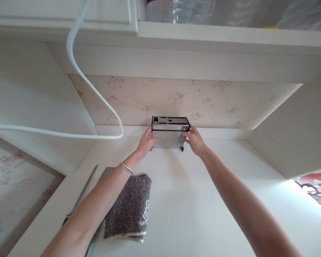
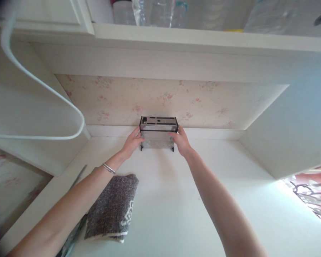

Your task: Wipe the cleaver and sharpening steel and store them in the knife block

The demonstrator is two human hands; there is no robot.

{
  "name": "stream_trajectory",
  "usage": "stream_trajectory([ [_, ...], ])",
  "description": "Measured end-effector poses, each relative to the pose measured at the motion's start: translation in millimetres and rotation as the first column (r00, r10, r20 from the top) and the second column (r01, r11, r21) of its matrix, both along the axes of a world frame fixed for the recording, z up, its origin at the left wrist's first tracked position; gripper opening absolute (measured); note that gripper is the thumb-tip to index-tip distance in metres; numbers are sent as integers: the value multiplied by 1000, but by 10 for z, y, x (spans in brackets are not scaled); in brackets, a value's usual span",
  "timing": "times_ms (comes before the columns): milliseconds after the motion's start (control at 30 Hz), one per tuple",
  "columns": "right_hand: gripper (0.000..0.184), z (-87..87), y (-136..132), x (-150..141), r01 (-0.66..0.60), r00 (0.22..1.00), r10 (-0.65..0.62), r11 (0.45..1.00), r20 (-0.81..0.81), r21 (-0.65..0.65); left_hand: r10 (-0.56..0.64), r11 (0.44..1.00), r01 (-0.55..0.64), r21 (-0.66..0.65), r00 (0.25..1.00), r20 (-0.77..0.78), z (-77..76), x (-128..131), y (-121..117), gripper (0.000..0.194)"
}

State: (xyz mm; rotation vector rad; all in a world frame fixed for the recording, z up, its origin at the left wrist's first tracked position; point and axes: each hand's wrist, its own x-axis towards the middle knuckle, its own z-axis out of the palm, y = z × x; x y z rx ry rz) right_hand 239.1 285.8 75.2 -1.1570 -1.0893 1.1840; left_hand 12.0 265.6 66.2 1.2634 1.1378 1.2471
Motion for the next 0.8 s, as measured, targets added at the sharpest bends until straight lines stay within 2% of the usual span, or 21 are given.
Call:
stream_trajectory([
  [233,56,2,-106,30,-64,998,64,998,-15,10,-39,999,39,-2,998,-46,50,-71,16,79],
  [333,63,-52,-176,48,23,997,-17,996,79,-81,5,1000,-5,4,995,-98,73,-112,-84,75],
  [433,70,-202,-341,54,103,979,-59,969,193,-225,106,994,-99,55,982,-157,90,-270,-427,64],
  [533,57,-426,-717,-21,-5,971,104,910,215,-416,162,981,-127,150,953,-257,51,-595,-1099,35],
  [567,51,-505,-886,-81,-70,964,184,872,191,-484,176,974,-103,204,906,-386,9,-733,-1372,30],
  [600,47,-582,-1066,-164,-135,953,257,831,158,-540,238,962,-133,239,839,-489,-51,-877,-1652,27],
  [700,47,-776,-1585,-527,-322,901,434,689,13,-649,386,919,-319,233,600,-701,-324,-1292,-2419,25],
  [767,51,-856,-1833,-819,-427,856,508,596,-91,-680,426,878,-405,256,414,-805,-534,-1492,-2805,26],
  [800,52,-882,-1916,-959,-462,837,533,564,-125,-684,391,882,-403,243,338,-856,-632,-1558,-2951,26],
])
